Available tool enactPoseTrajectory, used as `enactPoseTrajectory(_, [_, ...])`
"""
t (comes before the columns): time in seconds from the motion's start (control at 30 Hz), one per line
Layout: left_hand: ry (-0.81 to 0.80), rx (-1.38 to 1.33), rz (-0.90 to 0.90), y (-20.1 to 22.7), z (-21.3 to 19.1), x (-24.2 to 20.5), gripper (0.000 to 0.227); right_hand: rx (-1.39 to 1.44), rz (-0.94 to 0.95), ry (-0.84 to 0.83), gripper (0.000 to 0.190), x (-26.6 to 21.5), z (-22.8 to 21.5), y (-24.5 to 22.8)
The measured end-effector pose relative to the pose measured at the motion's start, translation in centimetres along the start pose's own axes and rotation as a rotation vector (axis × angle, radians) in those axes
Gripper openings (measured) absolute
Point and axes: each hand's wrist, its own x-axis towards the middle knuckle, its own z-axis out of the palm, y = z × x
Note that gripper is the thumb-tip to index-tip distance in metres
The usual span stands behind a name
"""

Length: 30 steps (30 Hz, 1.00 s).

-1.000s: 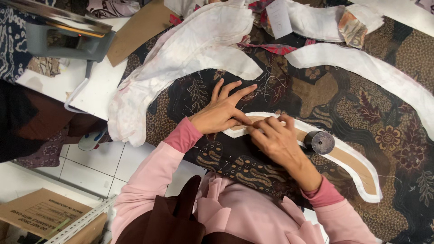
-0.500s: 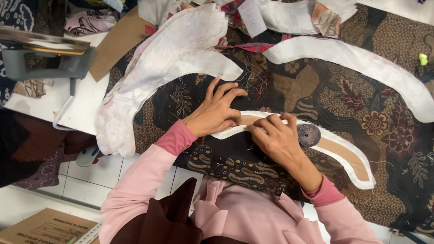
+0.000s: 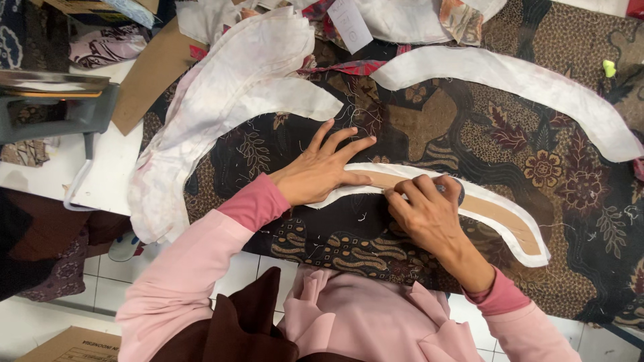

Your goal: The person places a curved cardboard pattern on a dark patterned fabric and secures it with pins. They adjust the pattern and fabric, then insert pins along the edge to hold the pattern in place.

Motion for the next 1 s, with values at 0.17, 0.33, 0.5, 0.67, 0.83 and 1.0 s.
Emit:
enactPoseTrajectory(0.17, [-0.030, 0.038, 0.045, 0.5, -0.5, 1.2, 0.054, -0.053, 0.043, -0.032, 0.025, -1.0, -0.3, 0.2])
enactPoseTrajectory(0.33, [-0.053, 0.158, 0.206, 1.2, -0.8, 2.1, 0.038, -0.049, 0.064, -0.041, 0.025, -1.2, -0.5, 0.5])
enactPoseTrajectory(0.5, [0.020, 0.270, 0.289, 1.8, 0.3, 2.7, 0.015, -0.058, 0.067, -0.064, 0.023, -1.7, -1.2, 0.9])
enactPoseTrajectory(0.67, [0.156, 0.191, 0.313, 1.7, 1.1, 2.9, 0.022, 0.027, 0.131, -0.015, 0.018, -1.5, -1.7, 1.9])
enactPoseTrajectory(0.83, [0.158, 0.093, 0.323, 1.4, 1.4, 3.5, 0.027, 0.079, 0.103, 0.026, 0.022, -1.4, -1.2, 1.9])
enactPoseTrajectory(1.0, [0.052, -0.029, 0.276, 0.5, 1.1, 4.0, 0.031, 0.069, 0.098, 0.012, 0.022, -1.0, -0.5, 1.5])
